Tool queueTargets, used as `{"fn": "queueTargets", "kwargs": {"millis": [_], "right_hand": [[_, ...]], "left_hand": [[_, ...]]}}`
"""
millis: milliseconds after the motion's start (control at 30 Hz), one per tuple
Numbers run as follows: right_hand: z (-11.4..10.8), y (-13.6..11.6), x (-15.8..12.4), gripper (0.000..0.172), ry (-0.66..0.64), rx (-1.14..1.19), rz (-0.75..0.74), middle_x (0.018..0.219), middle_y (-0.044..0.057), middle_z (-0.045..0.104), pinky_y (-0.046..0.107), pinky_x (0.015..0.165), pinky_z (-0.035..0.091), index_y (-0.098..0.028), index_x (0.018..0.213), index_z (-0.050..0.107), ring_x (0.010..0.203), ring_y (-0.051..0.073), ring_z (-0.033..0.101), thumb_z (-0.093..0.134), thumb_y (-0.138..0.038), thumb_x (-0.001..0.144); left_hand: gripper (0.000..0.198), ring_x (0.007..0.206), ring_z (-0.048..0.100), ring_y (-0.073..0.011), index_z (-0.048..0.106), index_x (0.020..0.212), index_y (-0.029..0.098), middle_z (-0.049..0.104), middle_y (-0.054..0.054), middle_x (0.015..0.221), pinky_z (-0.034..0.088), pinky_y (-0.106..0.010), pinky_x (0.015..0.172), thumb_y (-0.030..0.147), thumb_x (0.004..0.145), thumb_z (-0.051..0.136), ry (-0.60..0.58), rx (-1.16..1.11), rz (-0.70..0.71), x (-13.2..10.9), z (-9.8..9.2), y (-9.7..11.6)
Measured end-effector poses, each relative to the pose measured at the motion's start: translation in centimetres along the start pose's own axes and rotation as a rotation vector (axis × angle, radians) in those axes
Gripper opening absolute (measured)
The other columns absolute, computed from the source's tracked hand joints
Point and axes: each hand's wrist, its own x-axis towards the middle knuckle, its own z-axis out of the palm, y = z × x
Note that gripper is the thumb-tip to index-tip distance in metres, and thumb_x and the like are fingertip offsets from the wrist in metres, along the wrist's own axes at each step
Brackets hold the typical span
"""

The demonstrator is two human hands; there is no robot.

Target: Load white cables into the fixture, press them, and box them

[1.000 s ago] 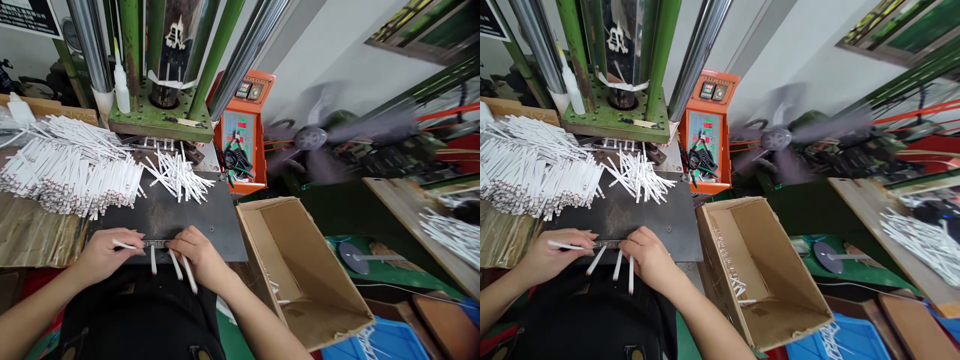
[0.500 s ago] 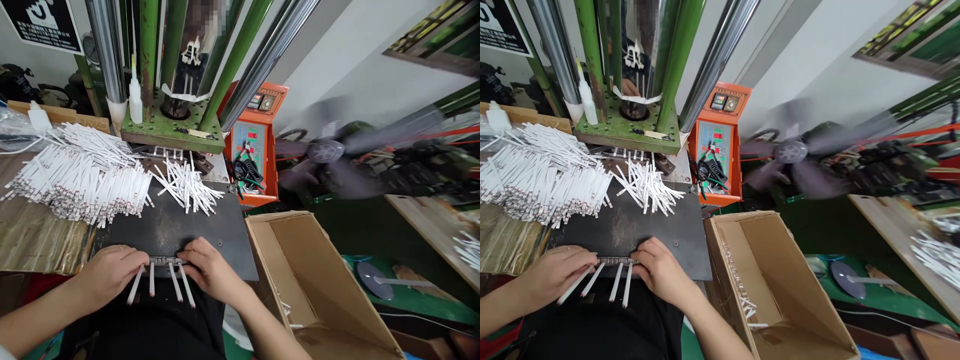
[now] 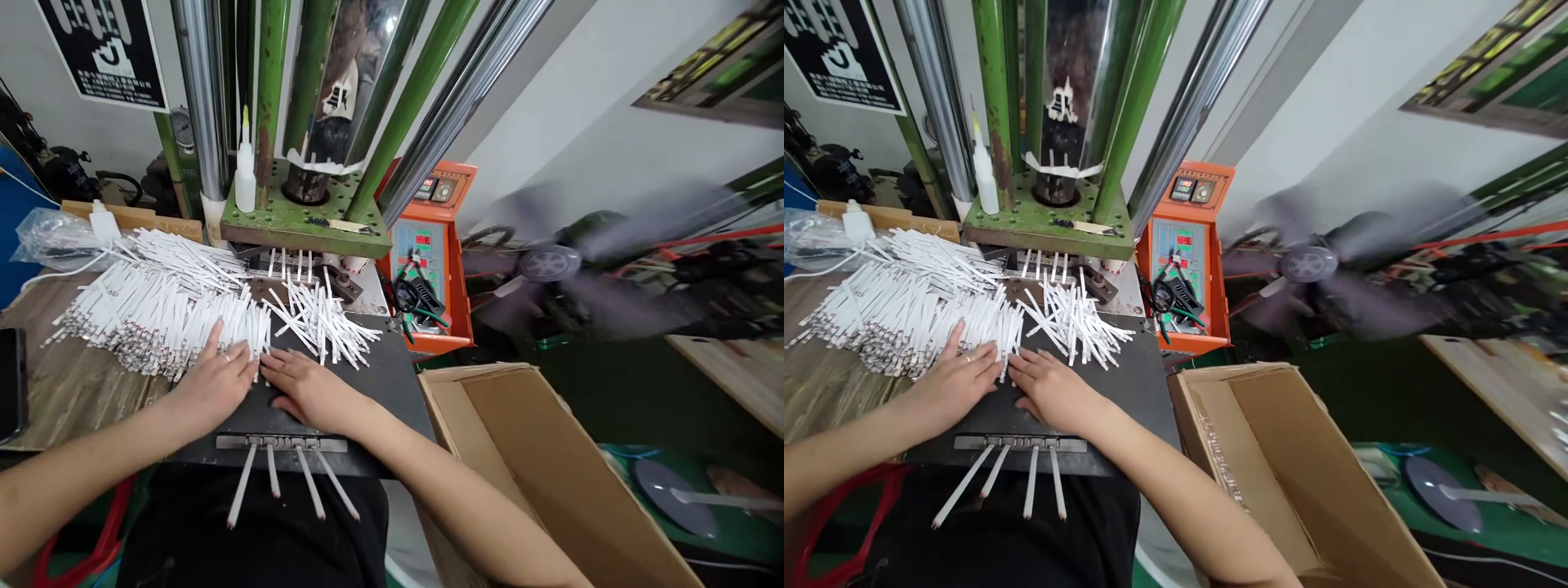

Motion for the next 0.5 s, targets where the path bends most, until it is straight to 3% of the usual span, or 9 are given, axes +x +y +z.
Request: {"fn": "queueTargets", "kwargs": {"millis": [100, 167, 267, 333, 500], "right_hand": [[-0.9, -0.1, -3.7, 0.039, 0.023, 0.111, -0.014, 0.14, 0.017, 0.05, 0.046, 0.112, 0.038, -0.008, 0.129, 0.056, 0.135, 0.026, 0.041, 0.057, -0.011, 0.091], [-1.2, 0.1, -5.0, 0.038, 0.098, 0.128, 0.055, 0.139, 0.018, 0.051, 0.046, 0.112, 0.039, -0.008, 0.129, 0.056, 0.133, 0.026, 0.043, 0.058, -0.012, 0.091], [-0.8, 0.3, -4.9, 0.05, 0.137, 0.067, 0.155, 0.139, 0.02, 0.051, 0.056, 0.11, 0.038, -0.008, 0.134, 0.051, 0.134, 0.033, 0.04, 0.066, -0.022, 0.089], [-0.3, 0.1, -4.1, 0.057, 0.104, 0.027, 0.146, 0.139, 0.021, 0.051, 0.061, 0.11, 0.033, -0.008, 0.137, 0.048, 0.136, 0.035, 0.038, 0.068, -0.026, 0.087], [-0.9, -0.7, -3.5, 0.044, 0.078, 0.013, 0.044, 0.13, 0.019, 0.059, 0.053, 0.111, 0.036, -0.008, 0.129, 0.055, 0.128, 0.031, 0.048, 0.065, -0.022, 0.089]], "left_hand": [[0.031, 0.116, 0.061, -0.0298, 0.065, 0.117, 0.015, 0.069, -0.013, 0.116, 0.002, -0.067, 0.115, 0.02, 0.087, 0.065, 0.046, -0.103, 0.06, -1.1, 0.2, 1.8], [0.043, 0.124, 0.054, -0.0325, 0.061, 0.124, 0.016, 0.063, -0.015, 0.127, -0.006, -0.067, 0.113, 0.022, 0.083, 0.07, 0.054, -0.089, 0.021, -1.5, 0.1, 2.0], [0.049, 0.134, 0.041, -0.0393, 0.059, 0.126, 0.011, 0.054, -0.022, 0.134, -0.008, -0.071, 0.11, 0.024, 0.081, 0.072, 0.01, -0.003, -0.08, -1.2, 0.3, 1.3], [0.042, 0.133, 0.043, -0.0386, 0.062, 0.123, 0.011, 0.059, -0.023, 0.129, -0.004, -0.072, 0.109, 0.026, 0.083, 0.069, -0.029, 0.022, -0.09, -0.7, 0.7, 1.0], [0.033, 0.125, 0.053, -0.0356, 0.067, 0.113, 0.013, 0.068, -0.02, 0.116, 0.006, -0.069, 0.112, 0.031, 0.085, 0.068, -0.026, 0.023, -0.027, -0.2, -0.1, 2.3]]}}
